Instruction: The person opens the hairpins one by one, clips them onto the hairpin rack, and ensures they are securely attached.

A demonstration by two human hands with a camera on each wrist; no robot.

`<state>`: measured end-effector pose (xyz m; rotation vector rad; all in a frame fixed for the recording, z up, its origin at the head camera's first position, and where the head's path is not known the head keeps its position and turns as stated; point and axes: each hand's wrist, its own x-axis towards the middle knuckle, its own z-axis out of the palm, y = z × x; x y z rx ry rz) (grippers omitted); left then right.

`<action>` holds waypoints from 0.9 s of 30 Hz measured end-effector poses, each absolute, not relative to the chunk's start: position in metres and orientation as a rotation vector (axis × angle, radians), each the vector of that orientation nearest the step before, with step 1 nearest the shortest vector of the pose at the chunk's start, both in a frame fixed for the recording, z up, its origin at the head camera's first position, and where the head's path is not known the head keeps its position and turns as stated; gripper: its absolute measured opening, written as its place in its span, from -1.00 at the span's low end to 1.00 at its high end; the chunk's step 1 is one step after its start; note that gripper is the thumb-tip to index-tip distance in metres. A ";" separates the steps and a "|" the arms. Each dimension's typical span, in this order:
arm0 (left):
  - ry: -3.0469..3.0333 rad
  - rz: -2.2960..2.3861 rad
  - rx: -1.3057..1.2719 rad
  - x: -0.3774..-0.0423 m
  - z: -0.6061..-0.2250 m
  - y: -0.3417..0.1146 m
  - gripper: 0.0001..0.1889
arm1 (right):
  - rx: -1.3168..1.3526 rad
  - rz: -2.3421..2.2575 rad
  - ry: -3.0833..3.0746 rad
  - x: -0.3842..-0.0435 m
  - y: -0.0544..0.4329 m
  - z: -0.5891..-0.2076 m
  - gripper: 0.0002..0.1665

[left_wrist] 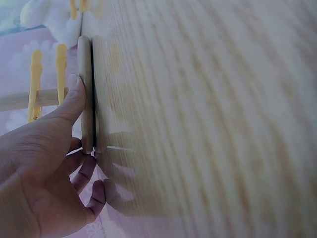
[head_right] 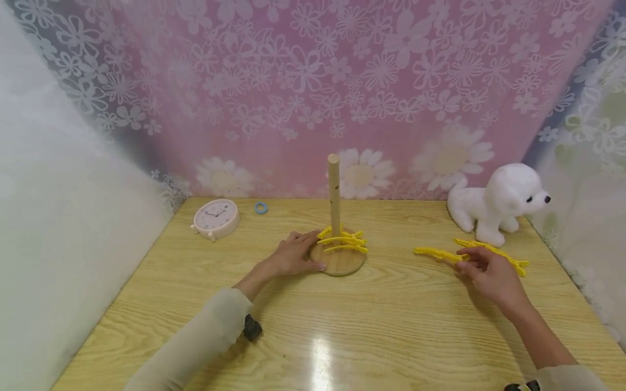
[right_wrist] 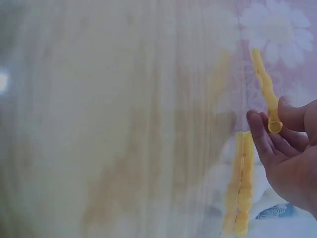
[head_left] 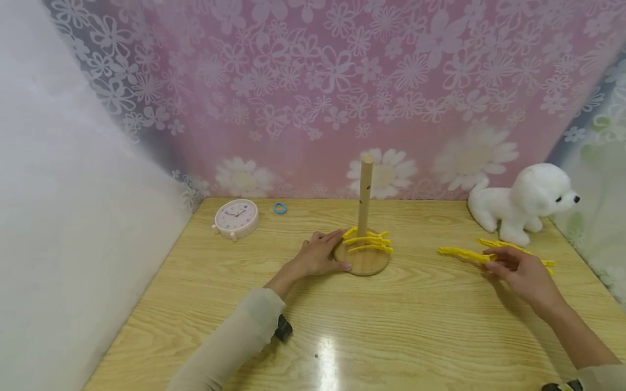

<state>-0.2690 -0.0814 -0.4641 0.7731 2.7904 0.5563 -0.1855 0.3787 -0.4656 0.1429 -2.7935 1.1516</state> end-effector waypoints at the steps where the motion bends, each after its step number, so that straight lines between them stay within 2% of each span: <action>1: 2.789 0.557 0.769 -0.269 -0.465 -0.081 0.00 | 0.145 1.155 -2.774 -0.186 0.378 -0.464 -0.60; 14: 2.799 0.519 0.753 -0.271 -0.466 -0.080 0.00 | 0.113 1.168 -2.641 -0.189 0.352 -0.447 -0.73; 27: 2.782 0.528 0.748 -0.270 -0.464 -0.081 0.00 | -0.044 1.383 -2.585 -0.195 0.308 -0.423 -0.66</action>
